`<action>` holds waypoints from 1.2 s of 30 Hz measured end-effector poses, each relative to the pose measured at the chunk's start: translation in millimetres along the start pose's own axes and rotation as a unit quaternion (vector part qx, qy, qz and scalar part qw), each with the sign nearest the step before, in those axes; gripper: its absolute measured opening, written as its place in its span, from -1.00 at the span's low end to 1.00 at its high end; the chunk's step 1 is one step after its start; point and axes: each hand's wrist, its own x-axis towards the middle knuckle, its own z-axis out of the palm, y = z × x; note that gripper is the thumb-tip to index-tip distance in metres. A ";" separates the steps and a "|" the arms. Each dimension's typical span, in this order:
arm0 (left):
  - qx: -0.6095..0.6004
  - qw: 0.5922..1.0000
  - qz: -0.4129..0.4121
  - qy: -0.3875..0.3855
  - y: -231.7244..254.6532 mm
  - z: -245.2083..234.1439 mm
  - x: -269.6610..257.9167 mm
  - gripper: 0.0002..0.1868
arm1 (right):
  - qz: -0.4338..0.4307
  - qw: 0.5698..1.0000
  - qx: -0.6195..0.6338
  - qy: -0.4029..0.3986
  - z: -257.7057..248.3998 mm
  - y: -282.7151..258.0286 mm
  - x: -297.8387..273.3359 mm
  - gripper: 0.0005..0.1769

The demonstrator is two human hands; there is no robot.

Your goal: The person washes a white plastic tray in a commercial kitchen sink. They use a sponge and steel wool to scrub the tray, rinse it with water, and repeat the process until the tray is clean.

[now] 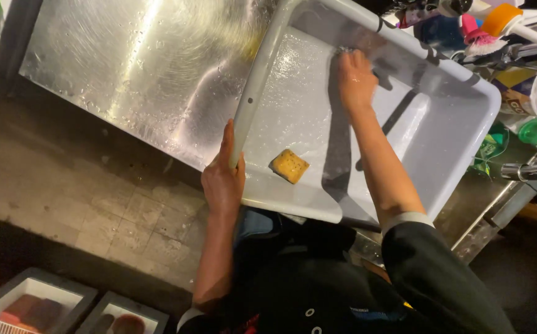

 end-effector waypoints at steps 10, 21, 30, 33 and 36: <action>-0.015 0.999 -0.004 -0.048 -2.0 -4.3 -2.6 -0.15 | 0.330 0.944 0.006 -0.021 42.9 25.9 -31.4 -0.77; 0.038 0.999 -0.004 0.004 3.6 -8.4 4.6 -0.14 | -0.158 0.984 -0.026 0.083 -26.3 -136.4 21.0 -0.55; -0.023 0.999 -0.019 0.025 27.0 -18.2 8.2 -0.19 | 0.131 0.970 0.181 -0.094 1.0 -126.3 61.4 -0.39; -0.012 0.999 -0.040 0.009 24.8 -16.3 7.3 -0.15 | -0.033 0.997 0.033 0.065 16.4 -140.6 21.3 -0.74; -0.009 0.999 -0.045 0.015 28.2 -20.5 10.5 -0.16 | -0.173 0.982 0.056 0.053 2.8 -144.1 5.2 -0.88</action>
